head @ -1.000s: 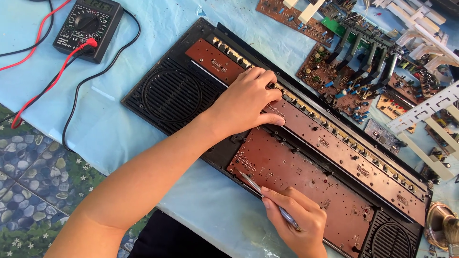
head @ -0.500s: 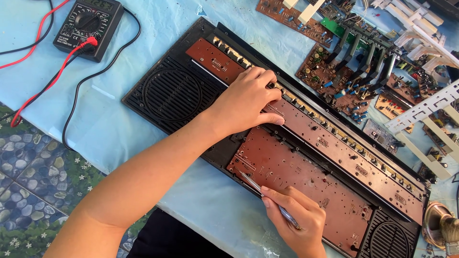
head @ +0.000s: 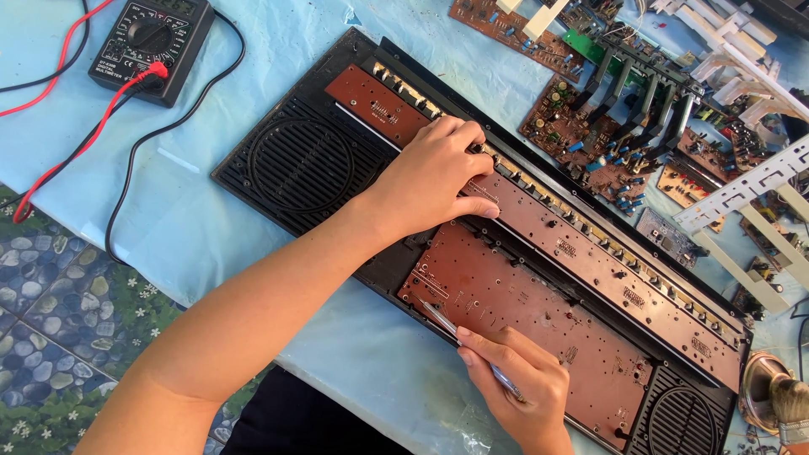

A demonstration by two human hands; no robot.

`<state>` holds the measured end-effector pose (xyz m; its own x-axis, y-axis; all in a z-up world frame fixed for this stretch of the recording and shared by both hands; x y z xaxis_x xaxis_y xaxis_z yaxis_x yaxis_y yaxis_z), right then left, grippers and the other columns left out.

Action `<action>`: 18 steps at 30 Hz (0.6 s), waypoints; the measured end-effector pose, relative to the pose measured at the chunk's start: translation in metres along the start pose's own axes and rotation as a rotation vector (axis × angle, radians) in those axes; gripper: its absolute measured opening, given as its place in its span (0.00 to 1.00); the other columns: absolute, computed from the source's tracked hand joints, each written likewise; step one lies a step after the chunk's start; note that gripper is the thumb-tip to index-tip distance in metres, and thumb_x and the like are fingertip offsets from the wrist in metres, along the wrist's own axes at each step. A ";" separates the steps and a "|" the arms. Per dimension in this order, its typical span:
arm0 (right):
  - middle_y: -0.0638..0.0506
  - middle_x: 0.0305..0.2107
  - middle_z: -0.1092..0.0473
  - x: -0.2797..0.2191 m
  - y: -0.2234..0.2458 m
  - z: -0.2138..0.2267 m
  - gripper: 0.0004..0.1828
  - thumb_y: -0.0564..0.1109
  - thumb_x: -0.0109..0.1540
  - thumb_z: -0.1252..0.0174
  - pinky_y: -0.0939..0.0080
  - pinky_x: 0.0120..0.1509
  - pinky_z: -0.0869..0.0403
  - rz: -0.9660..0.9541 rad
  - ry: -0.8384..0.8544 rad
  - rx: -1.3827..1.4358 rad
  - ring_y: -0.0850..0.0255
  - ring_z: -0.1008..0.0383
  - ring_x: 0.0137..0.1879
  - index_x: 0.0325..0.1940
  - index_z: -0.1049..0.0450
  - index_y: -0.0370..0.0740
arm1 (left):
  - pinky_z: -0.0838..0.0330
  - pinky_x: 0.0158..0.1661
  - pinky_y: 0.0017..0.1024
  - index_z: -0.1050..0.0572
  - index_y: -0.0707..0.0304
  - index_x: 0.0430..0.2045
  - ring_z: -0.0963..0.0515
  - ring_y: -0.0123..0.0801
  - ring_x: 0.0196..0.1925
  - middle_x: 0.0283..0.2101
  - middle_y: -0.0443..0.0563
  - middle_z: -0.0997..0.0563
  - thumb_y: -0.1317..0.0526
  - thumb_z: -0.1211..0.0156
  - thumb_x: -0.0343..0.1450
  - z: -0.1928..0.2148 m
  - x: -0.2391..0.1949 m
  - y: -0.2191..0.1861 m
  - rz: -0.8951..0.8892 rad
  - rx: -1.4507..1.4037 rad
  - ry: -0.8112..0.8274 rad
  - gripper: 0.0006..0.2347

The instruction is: The person uses a screwdriver to remove screws from the back panel of a disassembled electronic device. They then use their fingers to lift and detach a circuit board from the device's chassis.

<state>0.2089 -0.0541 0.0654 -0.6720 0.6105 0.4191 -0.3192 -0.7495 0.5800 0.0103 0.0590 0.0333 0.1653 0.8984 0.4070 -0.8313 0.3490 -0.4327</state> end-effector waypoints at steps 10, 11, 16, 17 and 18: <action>0.60 0.20 0.34 0.002 0.005 0.000 0.08 0.37 0.60 0.36 0.74 0.25 0.42 0.016 0.013 -0.009 0.70 0.46 0.22 0.43 0.18 0.42 | 0.30 0.52 0.47 0.18 0.60 0.39 0.30 0.50 0.54 0.46 0.56 0.26 0.42 0.29 0.66 0.002 -0.001 0.000 0.014 -0.030 -0.012 0.20; 0.61 0.19 0.38 0.002 0.004 0.000 0.08 0.38 0.60 0.35 0.74 0.26 0.43 0.001 0.014 -0.019 0.71 0.48 0.22 0.44 0.18 0.43 | 0.30 0.52 0.46 0.17 0.60 0.39 0.30 0.50 0.54 0.46 0.56 0.26 0.43 0.29 0.67 0.002 0.000 -0.001 0.015 -0.030 -0.012 0.20; 0.53 0.28 0.25 0.016 0.021 0.007 0.08 0.39 0.62 0.37 0.69 0.32 0.30 0.001 0.061 0.053 0.66 0.33 0.25 0.45 0.19 0.38 | 0.32 0.54 0.47 0.17 0.65 0.40 0.30 0.52 0.57 0.49 0.59 0.24 0.47 0.27 0.66 0.014 -0.001 -0.007 -0.013 -0.097 -0.014 0.20; 0.52 0.34 0.20 0.016 0.020 0.009 0.08 0.39 0.63 0.37 0.69 0.36 0.26 0.013 0.085 0.084 0.66 0.27 0.28 0.46 0.20 0.38 | 0.33 0.54 0.45 0.16 0.64 0.37 0.28 0.52 0.55 0.48 0.59 0.23 0.46 0.27 0.64 0.014 0.003 -0.008 -0.028 -0.090 -0.048 0.20; 0.52 0.34 0.20 0.017 0.022 0.015 0.08 0.39 0.63 0.37 0.69 0.36 0.26 0.015 0.060 0.035 0.66 0.27 0.28 0.46 0.20 0.38 | 0.33 0.54 0.45 0.16 0.64 0.37 0.28 0.52 0.55 0.48 0.59 0.23 0.46 0.27 0.64 0.021 0.004 -0.018 -0.075 -0.106 -0.071 0.20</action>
<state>0.2008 -0.0559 0.0959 -0.7160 0.5820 0.3855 -0.2861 -0.7483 0.5985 0.0146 0.0513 0.0594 0.1843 0.8488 0.4955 -0.7563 0.4444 -0.4801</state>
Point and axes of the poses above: each hand's wrist, its own x-axis towards the middle knuckle, its own z-axis out of the back of the hand, y = z × x, the point moved 7 cm from there along x, towards the middle knuckle
